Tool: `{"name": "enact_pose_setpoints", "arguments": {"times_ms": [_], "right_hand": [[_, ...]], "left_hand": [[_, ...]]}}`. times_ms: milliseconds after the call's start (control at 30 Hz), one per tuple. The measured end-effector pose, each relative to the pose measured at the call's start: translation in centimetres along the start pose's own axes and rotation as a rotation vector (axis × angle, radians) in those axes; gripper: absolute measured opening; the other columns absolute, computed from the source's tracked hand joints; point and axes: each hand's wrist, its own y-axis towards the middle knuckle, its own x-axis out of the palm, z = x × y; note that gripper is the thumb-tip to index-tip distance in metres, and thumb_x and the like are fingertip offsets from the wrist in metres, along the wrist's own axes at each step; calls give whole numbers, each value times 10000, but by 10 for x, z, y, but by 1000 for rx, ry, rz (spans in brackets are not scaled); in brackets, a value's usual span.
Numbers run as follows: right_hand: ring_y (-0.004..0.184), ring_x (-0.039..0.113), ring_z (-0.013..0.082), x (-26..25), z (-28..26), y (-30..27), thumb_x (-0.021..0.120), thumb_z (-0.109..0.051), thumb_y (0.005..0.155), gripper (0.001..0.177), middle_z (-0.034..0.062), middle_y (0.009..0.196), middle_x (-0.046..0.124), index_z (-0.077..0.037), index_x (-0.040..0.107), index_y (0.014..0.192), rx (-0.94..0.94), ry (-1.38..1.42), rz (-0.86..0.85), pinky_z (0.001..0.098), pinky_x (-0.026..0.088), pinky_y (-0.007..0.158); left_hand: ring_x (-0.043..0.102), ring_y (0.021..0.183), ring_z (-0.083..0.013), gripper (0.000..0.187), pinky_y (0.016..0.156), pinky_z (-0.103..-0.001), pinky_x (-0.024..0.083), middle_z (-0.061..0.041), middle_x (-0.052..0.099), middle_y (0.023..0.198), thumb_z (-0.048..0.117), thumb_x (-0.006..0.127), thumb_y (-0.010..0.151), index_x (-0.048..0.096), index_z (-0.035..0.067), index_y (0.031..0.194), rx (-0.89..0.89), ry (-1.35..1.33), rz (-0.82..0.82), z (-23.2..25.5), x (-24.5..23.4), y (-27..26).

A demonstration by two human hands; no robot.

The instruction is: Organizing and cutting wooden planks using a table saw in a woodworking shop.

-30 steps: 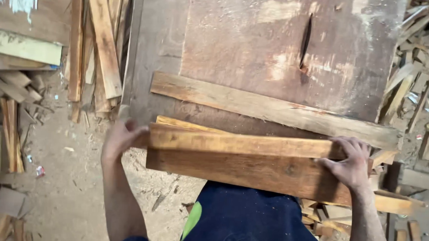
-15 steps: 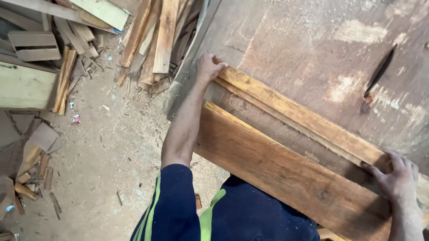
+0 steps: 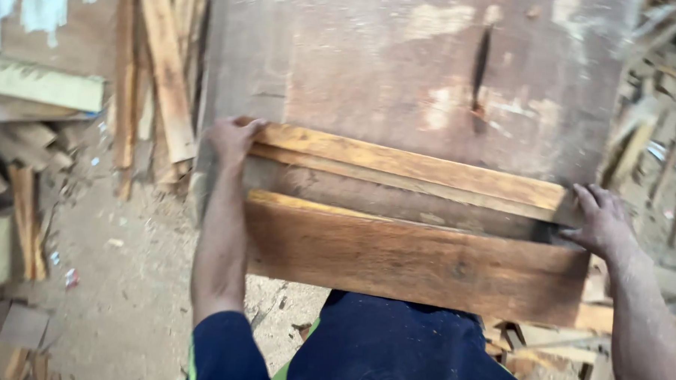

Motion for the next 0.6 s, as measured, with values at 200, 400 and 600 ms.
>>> {"name": "enact_pose_setpoints", "arguments": {"times_ms": [200, 400, 600], "right_hand": [[1337, 561, 329, -13, 21, -5, 864, -257, 625, 892, 102, 1435, 601, -198, 575, 1467, 8, 45, -80, 458, 473, 1148], [1332, 542, 353, -14, 16, -7, 856, -209, 627, 860, 118, 1416, 594, -173, 589, 1444, 1, 47, -31, 453, 455, 1151], [1368, 492, 361, -17, -15, 28, 851, -206, 649, 872, 122, 1452, 567, -207, 565, 1472, -44, 84, -66, 480, 391, 1201]], "left_hand": [[702, 662, -192, 365, 709, -367, 541, -33, 774, 775, 480, 930, 731, 848, 206, 959, 17, 2, 16, 3, 0, -3], [718, 682, -178, 416, 738, -316, 575, -9, 779, 794, 434, 946, 681, 829, 151, 963, -10, -90, 50, -18, 15, 15], [710, 906, -315, 592, 865, -406, 547, -199, 752, 993, 419, 1000, 718, 777, -32, 1030, 10, 112, 191, -7, -2, 26]]}}
